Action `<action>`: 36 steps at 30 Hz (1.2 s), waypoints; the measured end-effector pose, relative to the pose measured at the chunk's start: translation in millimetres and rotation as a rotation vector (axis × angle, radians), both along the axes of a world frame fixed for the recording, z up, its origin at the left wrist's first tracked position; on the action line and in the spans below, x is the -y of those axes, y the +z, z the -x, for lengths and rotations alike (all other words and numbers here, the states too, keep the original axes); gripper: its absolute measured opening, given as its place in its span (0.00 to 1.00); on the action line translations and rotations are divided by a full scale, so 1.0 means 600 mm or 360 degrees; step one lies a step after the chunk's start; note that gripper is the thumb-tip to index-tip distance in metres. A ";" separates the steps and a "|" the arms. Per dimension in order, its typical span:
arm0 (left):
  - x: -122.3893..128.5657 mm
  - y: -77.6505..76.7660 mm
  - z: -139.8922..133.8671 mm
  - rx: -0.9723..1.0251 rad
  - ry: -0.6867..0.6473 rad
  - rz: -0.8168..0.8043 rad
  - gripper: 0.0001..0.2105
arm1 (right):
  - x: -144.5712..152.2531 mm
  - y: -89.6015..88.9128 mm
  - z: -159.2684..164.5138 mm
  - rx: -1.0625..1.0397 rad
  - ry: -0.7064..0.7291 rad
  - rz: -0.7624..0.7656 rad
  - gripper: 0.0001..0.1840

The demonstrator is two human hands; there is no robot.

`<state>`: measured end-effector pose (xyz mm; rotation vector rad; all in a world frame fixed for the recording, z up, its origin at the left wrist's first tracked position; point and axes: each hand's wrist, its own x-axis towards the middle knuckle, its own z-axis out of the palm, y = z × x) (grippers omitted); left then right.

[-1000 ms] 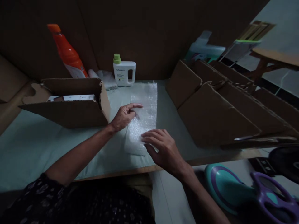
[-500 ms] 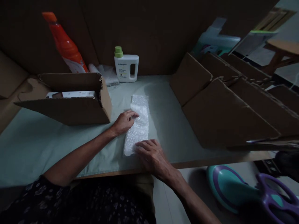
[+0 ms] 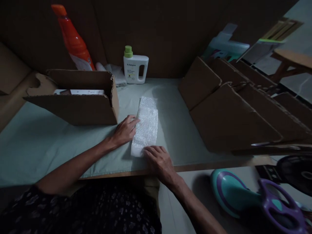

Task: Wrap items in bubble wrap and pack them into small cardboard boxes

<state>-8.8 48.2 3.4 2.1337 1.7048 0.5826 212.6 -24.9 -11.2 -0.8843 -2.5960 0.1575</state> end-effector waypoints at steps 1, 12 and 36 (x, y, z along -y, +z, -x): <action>0.021 0.003 0.012 0.0017 -0.0085 -0.0037 0.23 | -0.005 0.003 -0.001 -0.0037 0.0008 0.0025 0.12; 0.138 -0.003 0.003 0.0676 -0.0122 0.0277 0.26 | -0.060 0.047 -0.005 -0.0467 -0.0273 0.1034 0.19; 0.183 0.003 0.009 0.0384 -0.0260 -0.0072 0.20 | 0.001 0.037 -0.014 -0.0305 -0.0076 0.0467 0.13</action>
